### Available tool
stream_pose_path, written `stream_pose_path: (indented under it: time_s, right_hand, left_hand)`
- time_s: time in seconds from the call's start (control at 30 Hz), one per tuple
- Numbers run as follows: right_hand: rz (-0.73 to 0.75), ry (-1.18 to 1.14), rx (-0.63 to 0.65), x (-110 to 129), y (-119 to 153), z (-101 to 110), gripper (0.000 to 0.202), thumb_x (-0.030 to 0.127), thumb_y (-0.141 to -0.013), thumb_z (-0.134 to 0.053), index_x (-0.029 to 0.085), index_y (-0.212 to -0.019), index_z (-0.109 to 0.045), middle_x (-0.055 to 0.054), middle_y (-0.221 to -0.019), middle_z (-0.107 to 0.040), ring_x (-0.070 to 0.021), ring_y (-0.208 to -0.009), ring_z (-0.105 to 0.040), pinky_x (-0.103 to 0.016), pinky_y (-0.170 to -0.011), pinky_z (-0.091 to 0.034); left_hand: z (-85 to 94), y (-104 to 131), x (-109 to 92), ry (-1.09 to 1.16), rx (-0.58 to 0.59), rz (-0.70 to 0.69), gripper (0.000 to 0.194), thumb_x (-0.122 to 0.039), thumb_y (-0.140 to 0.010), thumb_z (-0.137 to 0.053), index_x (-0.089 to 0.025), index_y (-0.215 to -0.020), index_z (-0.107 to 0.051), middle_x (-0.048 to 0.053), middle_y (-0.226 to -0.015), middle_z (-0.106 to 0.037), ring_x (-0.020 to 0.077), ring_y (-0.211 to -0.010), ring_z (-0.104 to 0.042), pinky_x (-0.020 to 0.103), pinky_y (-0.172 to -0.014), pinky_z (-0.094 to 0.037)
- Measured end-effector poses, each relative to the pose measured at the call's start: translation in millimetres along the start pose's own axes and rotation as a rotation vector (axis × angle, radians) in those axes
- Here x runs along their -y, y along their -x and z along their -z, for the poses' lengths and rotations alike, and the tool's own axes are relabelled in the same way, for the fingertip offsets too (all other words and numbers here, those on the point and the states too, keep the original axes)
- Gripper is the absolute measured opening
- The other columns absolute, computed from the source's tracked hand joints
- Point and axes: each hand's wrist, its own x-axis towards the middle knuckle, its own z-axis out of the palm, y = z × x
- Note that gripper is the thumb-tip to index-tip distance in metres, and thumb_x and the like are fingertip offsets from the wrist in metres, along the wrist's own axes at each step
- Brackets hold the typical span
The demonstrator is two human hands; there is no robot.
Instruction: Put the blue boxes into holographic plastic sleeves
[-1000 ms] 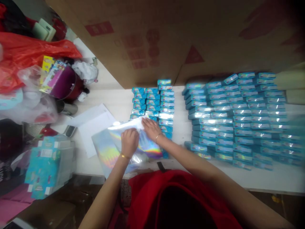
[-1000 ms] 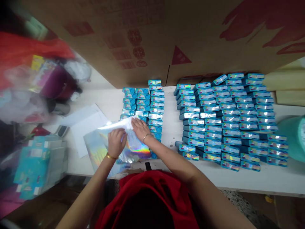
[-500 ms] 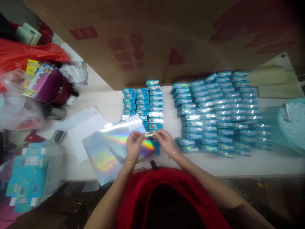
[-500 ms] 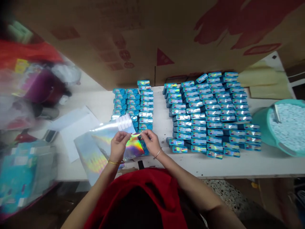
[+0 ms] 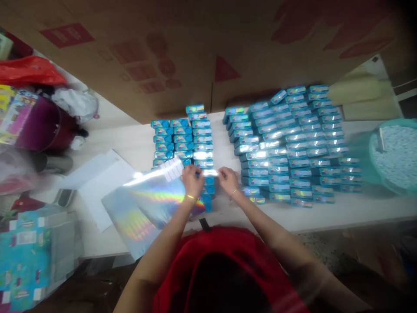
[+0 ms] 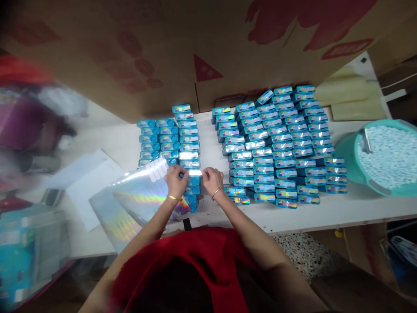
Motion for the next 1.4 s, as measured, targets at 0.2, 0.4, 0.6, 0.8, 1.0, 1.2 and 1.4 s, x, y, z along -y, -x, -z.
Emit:
stream_pose_path:
  time_s: [0.2, 0.4, 0.6, 0.8, 1.0, 1.2, 1.4]
  right_hand:
    - [-0.04, -0.021, 0.064, -14.6, -4.5, -16.5, 0.023, 0.035, -0.091, -0.046, 0.02, -0.086, -0.064, -0.003, -0.078, -0.066, -0.0204, -0.082, -0.058, -0.033, -0.083, -0.036]
    - [0.015, -0.11, -0.053, -21.3, 17.8, -19.9, 0.041, 0.026, -0.093, -0.034, 0.019, -0.131, -0.051, -0.008, -0.098, -0.062, -0.0223, -0.094, -0.056, -0.036, -0.086, -0.042]
    - [0.169, 0.048, 0.163, -27.9, 33.0, -25.0, 0.059, 0.007, -0.084, -0.034, 0.023, -0.14, -0.046, -0.009, -0.106, -0.06, -0.0237, -0.097, -0.051, -0.037, -0.086, -0.044]
    - [0.231, 0.159, -0.007, -1.8, 9.0, -12.9, 0.054, 0.016, -0.091, -0.033, 0.015, -0.145, -0.037, -0.015, -0.128, -0.053, -0.0288, -0.114, -0.047, -0.046, -0.096, -0.04]
    - [0.674, 0.25, 0.257, 82.9, -11.0, -60.2, 0.047, 0.022, -0.097, -0.033, 0.016, -0.144, -0.038, -0.009, -0.151, -0.037, -0.0244, -0.142, -0.025, -0.045, -0.114, -0.023]
    - [0.713, 0.369, 0.386, 98.5, -22.5, -112.5, 0.047, 0.023, -0.097, -0.038, 0.011, -0.142, -0.04, -0.011, -0.154, -0.031, -0.0258, -0.144, -0.023, -0.047, -0.117, -0.018]
    - [0.707, 0.401, 0.387, 96.8, -20.7, -106.2, 0.047, 0.023, -0.098, -0.036, 0.011, -0.142, -0.039, -0.008, -0.154, -0.029, -0.0255, -0.143, -0.023, -0.045, -0.118, -0.017]
  left_hand:
    - [-3.0, 2.1, -6.6, -0.199, 0.024, 0.016, 0.012, -0.03, -0.083, -0.056, -0.02, -0.084, -0.064, 0.009, -0.104, -0.059, 0.0276, -0.1, -0.052, 0.04, -0.08, -0.037]
    - [9.7, 11.5, 4.5, -0.329, 0.051, -0.163, 0.036, -0.023, -0.089, -0.045, -0.023, -0.122, -0.057, 0.013, -0.121, -0.057, 0.0294, -0.107, -0.049, 0.041, -0.081, -0.036]
    - [4.9, 26.5, 13.8, -0.466, 0.213, -0.342, 0.043, -0.015, -0.089, -0.039, -0.025, -0.128, -0.055, 0.012, -0.144, -0.044, 0.0319, -0.116, -0.045, 0.045, -0.082, -0.036]
    - [41.2, -0.8, 37.0, -0.194, 0.082, -0.382, 0.032, -0.019, -0.091, -0.04, -0.021, -0.116, -0.06, 0.01, -0.125, -0.059, 0.0244, -0.109, -0.052, 0.04, -0.089, -0.041]
    - [106.0, -42.9, 100.3, -0.311, -0.137, -0.049, 0.034, -0.022, -0.088, -0.042, -0.014, -0.117, -0.058, 0.014, -0.11, -0.062, 0.0271, -0.104, -0.054, 0.042, -0.092, -0.042]
    - [108.2, -43.7, 118.6, -0.535, 0.056, -0.098, 0.03, -0.024, -0.091, -0.041, -0.02, -0.106, -0.066, 0.012, -0.099, -0.062, 0.0252, -0.092, -0.055, 0.036, -0.078, -0.042]
    - [98.5, -31.1, 124.9, -0.571, -0.037, -0.183, 0.027, -0.025, -0.093, -0.042, -0.02, -0.102, -0.066, 0.012, -0.114, -0.062, 0.0278, -0.099, -0.051, 0.039, -0.081, -0.037]
